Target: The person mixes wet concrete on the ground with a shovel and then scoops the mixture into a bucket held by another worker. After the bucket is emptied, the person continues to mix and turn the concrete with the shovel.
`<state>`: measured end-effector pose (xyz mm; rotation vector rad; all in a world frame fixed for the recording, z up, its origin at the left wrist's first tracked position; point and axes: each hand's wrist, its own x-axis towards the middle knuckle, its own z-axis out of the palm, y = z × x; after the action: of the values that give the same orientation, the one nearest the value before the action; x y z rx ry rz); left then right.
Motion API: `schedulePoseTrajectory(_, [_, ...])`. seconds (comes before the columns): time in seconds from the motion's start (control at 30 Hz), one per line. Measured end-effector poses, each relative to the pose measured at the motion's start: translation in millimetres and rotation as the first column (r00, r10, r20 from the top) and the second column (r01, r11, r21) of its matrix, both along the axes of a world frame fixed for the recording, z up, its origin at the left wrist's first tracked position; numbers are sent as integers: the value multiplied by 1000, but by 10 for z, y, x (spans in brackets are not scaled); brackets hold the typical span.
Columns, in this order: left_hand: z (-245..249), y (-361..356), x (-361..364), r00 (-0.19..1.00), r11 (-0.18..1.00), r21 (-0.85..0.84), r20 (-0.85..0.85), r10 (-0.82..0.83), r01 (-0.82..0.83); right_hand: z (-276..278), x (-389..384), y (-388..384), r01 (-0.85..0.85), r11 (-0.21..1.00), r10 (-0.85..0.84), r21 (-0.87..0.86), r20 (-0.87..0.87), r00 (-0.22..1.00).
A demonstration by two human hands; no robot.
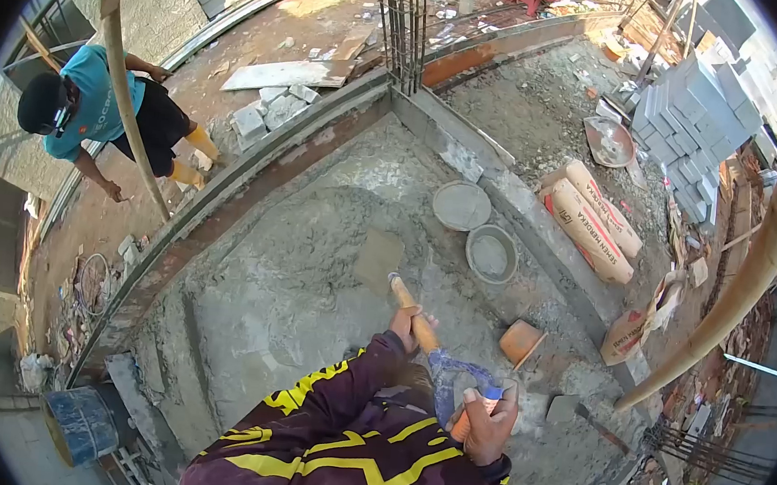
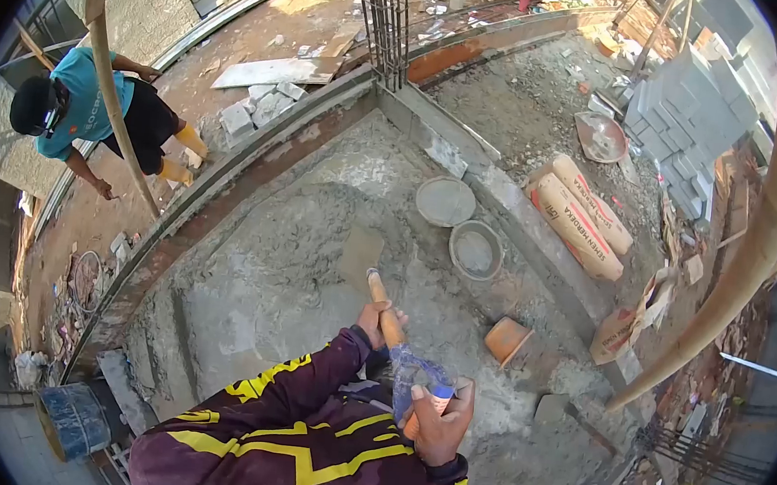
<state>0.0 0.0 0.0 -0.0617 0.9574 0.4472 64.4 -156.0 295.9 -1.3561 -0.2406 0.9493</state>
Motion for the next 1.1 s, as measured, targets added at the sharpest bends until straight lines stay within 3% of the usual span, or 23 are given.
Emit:
schedulePoseTrajectory(0.17, [-154, -300, -66, 992, 992, -112, 110, 65, -53, 126, 1, -57, -60, 994, 62, -89, 18, 998])
schedulePoseTrajectory(0.3, [-291, -521, -143, 972, 956, -188, 19, 233, -225, 220, 19, -313, 40, 987, -33, -158, 44, 998])
schedulePoseTrajectory(0.33, [-391, -545, -180, 948, 904, -300, -8, 318, -305, 207, 32, -428, 83, 978, -74, -190, 54, 996])
schedulePoseTrajectory(0.43, [-1382, -909, -159, 926, 810, -453, -124, 358, -374, 48, 133, -918, 328, 826, -273, -458, 183, 944])
schedulePoseTrajectory(0.53, [-1728, -1526, -126, 963, 894, -387, -227, 144, -225, -416, 209, -1716, 439, 675, -354, -592, 262, 898])
schedulePoseTrajectory(0.6, [-1911, -1786, -90, 980, 920, -371, -194, 54, -125, -876, 377, -2342, 484, 565, -374, -669, 315, 872])
schedulePoseTrajectory(0.8, [-2343, -2967, 191, 974, 879, -468, -139, -178, 94, -1714, 721, -3920, 572, 224, -426, -789, 448, 786])
schedulePoseTrajectory(0.97, [-2784, -3726, 791, 956, 863, -480, -144, -255, 158, -2453, 1013, -4758, 579, 3, -434, -815, 520, 735])
schedulePoseTrajectory(1.1, [-3442, -3885, 962, 941, 883, -440, -199, -275, 165, -3126, 1281, -5142, 574, -55, -444, -817, 534, 719])
